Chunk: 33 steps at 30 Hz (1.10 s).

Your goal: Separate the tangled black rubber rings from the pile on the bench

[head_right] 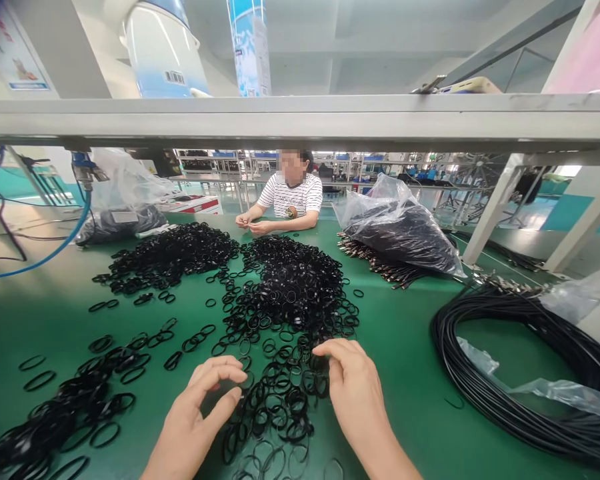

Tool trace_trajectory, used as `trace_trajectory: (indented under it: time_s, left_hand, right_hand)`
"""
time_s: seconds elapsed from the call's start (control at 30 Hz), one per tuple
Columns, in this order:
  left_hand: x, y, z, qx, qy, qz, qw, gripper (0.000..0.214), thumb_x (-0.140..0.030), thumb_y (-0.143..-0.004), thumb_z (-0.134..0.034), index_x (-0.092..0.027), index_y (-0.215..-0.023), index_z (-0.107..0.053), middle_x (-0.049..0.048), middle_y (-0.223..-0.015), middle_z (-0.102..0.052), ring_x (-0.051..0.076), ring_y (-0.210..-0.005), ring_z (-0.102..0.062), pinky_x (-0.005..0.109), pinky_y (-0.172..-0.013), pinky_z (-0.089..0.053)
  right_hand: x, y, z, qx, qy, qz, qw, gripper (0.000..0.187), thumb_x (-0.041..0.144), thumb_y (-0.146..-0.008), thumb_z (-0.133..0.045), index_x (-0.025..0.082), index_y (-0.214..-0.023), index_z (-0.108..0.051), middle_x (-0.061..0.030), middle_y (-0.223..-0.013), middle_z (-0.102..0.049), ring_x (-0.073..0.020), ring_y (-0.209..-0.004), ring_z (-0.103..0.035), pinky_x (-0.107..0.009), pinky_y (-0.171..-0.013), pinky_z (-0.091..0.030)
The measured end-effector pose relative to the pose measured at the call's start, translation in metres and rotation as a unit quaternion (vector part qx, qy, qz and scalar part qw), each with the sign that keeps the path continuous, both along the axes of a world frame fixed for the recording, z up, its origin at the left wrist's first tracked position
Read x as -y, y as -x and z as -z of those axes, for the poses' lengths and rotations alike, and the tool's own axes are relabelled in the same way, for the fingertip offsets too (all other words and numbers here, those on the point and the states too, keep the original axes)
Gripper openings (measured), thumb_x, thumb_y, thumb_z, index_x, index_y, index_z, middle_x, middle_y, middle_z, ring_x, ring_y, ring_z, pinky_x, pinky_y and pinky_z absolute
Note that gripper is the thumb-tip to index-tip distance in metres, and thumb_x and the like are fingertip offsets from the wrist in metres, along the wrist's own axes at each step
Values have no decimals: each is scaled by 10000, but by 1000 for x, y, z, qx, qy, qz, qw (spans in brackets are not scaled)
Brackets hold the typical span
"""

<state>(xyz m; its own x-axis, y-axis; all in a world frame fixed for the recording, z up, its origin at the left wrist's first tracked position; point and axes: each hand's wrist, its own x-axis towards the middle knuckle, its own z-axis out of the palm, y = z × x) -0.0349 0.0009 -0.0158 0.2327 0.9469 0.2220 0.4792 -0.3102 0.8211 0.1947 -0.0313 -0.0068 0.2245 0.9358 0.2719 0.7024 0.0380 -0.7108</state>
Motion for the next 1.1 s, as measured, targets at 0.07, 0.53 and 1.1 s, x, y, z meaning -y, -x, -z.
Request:
trace_trajectory:
  time_s: [0.07,0.53,1.1]
  left_hand:
    - [2,0,-1,16,5,5,1000,133,-256,-826,-455,-289,-770,-571,2,-1043,-526,234,-1070,-436,396,-914,-332]
    - [4,-4,0,-6,-19,39,999,178,-299,-879,-458,-280,-729,-552,-14,-928,-561,201,-987,-489,317,-850,-373]
    - [11,-7,2,-34,-91,54,994,99,-257,-843,-551,-277,-899,-630,29,-946,-626,222,-964,-540,338,-833,-460]
  right_hand:
    - [-1,-3,-4,11,24,2,1000,274,143,-828,-425,265,-861,-668,17,-943,-676,-193,-880,-588,-326,-766,-438]
    - [0,1,-4,-1,87,-34,996,169,169,-772,-499,232,-647,-595,8,-686,-606,-192,-694,-543,-299,-614,-349]
    - [8,17,-9,-93,26,-99,990,295,76,-757,-434,243,-830,-666,26,-818,-703,-158,-757,-635,-273,-713,-467]
